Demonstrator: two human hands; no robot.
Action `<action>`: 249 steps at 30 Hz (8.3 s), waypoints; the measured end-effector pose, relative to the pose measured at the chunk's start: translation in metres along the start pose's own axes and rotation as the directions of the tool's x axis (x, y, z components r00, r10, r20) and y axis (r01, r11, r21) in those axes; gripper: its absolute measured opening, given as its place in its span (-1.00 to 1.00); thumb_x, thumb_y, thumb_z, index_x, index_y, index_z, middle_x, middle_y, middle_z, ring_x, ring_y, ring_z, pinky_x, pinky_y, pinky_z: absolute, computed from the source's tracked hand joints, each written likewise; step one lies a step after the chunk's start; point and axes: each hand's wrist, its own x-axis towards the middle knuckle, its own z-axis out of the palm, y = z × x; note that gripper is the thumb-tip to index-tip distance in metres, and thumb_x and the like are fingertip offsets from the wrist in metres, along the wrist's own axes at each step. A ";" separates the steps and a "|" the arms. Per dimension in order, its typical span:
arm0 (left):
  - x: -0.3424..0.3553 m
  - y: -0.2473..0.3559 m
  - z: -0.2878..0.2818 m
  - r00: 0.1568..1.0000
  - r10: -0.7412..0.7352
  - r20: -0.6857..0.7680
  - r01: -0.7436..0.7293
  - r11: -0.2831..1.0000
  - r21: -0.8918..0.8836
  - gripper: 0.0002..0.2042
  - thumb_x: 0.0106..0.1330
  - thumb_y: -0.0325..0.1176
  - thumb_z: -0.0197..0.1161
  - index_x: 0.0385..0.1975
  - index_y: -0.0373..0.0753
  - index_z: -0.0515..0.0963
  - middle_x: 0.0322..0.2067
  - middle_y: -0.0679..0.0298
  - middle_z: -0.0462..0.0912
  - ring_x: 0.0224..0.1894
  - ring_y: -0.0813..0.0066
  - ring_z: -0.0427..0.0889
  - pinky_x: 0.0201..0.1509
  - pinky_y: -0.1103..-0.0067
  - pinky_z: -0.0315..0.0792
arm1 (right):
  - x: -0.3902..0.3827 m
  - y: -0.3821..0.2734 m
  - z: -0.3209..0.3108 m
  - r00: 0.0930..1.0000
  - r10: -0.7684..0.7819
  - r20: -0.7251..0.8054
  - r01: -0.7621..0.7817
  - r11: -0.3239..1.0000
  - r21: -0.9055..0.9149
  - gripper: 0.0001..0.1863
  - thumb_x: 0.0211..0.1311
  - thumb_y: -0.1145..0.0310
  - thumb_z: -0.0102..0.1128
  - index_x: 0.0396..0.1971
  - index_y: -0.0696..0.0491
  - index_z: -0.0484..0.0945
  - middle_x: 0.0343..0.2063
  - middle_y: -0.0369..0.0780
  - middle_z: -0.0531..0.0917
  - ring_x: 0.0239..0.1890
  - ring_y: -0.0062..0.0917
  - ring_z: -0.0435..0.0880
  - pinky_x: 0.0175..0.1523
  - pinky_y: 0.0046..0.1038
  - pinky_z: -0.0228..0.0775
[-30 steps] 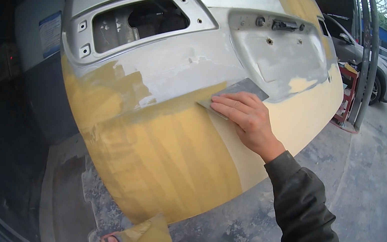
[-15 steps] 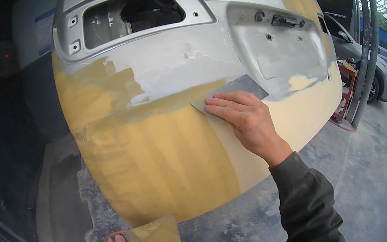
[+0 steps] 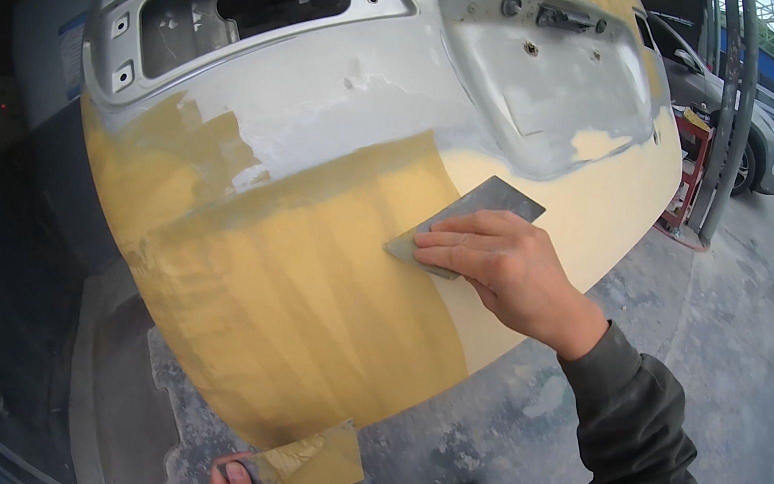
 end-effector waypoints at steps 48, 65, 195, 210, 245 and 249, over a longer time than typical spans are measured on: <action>0.015 0.075 0.016 0.902 -0.189 0.389 0.419 0.605 -0.677 -0.72 0.62 -0.24 0.19 -0.22 -0.36 0.64 -0.38 0.26 0.72 -0.33 0.55 0.58 -0.16 0.55 0.49 | -0.164 -0.148 -0.012 0.818 0.342 0.462 -0.517 0.087 0.851 -0.65 0.51 0.54 0.20 0.20 0.01 0.74 0.10 -0.19 0.82 0.09 -0.42 0.82 0.19 -0.40 0.62; -0.020 -0.046 -0.040 0.973 0.217 -0.081 -0.209 0.973 0.097 -0.41 0.31 -0.58 0.51 0.35 -0.41 0.49 0.10 -0.31 0.63 0.04 -0.26 0.67 0.19 0.08 0.59 | 0.032 0.066 -0.015 0.936 -0.086 -0.341 0.011 0.976 -0.216 -0.63 0.28 0.59 0.22 0.04 -0.01 0.78 0.05 -0.30 0.81 0.15 -0.33 0.71 0.23 -0.25 0.54; 0.051 -0.037 -0.053 0.755 -0.644 0.125 0.401 0.302 -0.865 -0.63 0.67 -0.14 0.14 0.05 -0.40 0.60 -0.05 0.14 0.73 0.00 0.34 0.68 0.15 0.39 0.54 | 0.165 -0.056 0.037 0.921 -0.219 -0.323 0.174 0.971 -0.163 -0.64 0.15 0.60 0.24 -0.06 0.02 0.78 -0.14 -0.24 0.83 -0.03 -0.31 0.75 0.07 -0.26 0.56; 0.062 -0.020 -0.053 0.691 -0.720 0.058 0.604 0.533 -0.593 -0.52 0.68 -0.04 0.10 0.14 -0.44 0.61 0.01 -0.16 0.69 0.01 0.06 0.63 0.16 0.27 0.50 | 0.138 -0.069 0.053 0.945 -0.175 -0.276 0.152 0.983 -0.104 -0.57 0.08 0.68 0.25 -0.05 0.01 0.78 0.00 -0.28 0.83 0.08 -0.34 0.78 0.09 -0.28 0.62; 0.041 -0.043 -0.047 0.879 -0.475 -0.051 0.409 0.804 -0.431 -0.76 0.63 -0.29 0.17 -0.04 -0.38 0.60 -0.17 -0.08 0.69 -0.23 -0.04 0.60 -0.09 0.18 0.49 | 0.085 -0.016 0.028 0.940 -0.143 -0.311 0.096 0.982 -0.162 -0.63 0.15 0.58 0.28 -0.05 -0.03 0.79 -0.05 -0.33 0.84 0.02 -0.40 0.77 0.08 -0.30 0.54; 0.066 -0.015 -0.058 0.900 -0.425 -0.097 0.367 0.859 -0.357 -0.61 0.69 -0.12 0.05 -0.18 -0.38 0.58 -0.23 -0.02 0.67 -0.24 0.12 0.58 -0.09 0.27 0.48 | 0.121 0.023 0.001 0.882 -0.171 -0.439 0.077 0.971 -0.225 -0.61 0.15 0.63 0.23 -0.04 -0.01 0.79 -0.10 -0.28 0.85 -0.02 -0.30 0.78 0.02 -0.27 0.54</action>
